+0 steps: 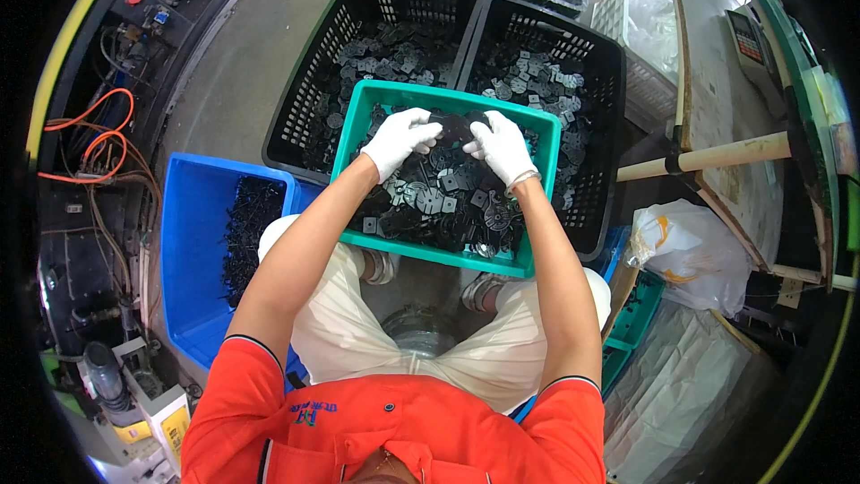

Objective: Sorting small black industrial plastic components from one container into another and organizing bins.

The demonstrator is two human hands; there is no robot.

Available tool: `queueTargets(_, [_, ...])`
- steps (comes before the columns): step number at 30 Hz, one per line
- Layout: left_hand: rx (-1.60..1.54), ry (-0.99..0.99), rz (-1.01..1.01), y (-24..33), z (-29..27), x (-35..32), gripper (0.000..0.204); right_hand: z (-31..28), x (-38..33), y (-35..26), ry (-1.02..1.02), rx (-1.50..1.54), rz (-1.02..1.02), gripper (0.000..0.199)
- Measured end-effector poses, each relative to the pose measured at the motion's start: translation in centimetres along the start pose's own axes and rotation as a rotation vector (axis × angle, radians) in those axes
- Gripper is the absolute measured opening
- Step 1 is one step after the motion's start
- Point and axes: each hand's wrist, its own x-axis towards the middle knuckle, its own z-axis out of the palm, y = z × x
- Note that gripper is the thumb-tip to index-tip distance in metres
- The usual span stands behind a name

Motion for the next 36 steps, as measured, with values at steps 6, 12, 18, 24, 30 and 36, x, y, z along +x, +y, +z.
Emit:
queueTargets(6, [-0.536,0.036,0.045,-0.2,-1.0,0.9,0.013,-0.4,-0.3,-0.5,0.002,0.205,-0.059,0.022])
queueTargets(12, [-0.625,0.044,0.057,-0.1,-1.4,0.9,0.023,-0.1,-0.4,-0.6,-0.003,0.231,-0.066,0.021])
queueTargets(18, [-0.702,-0.010,0.070,0.0,-1.2,0.7,0.027,0.2,-0.2,-1.0,0.022,0.119,-0.039,0.023])
queueTargets(24, [-0.812,0.020,0.104,0.5,-1.7,0.7,0.028,0.9,2.2,-0.7,0.126,0.112,0.016,0.024])
queueTargets(30, [-0.848,0.113,0.150,1.6,-2.3,0.0,0.015,2.3,4.3,-1.0,0.131,0.297,-0.022,0.017])
queueTargets(36, [-0.981,0.140,0.195,2.0,-2.4,-0.3,0.014,4.4,8.1,-4.2,0.087,0.428,-0.130,0.013])
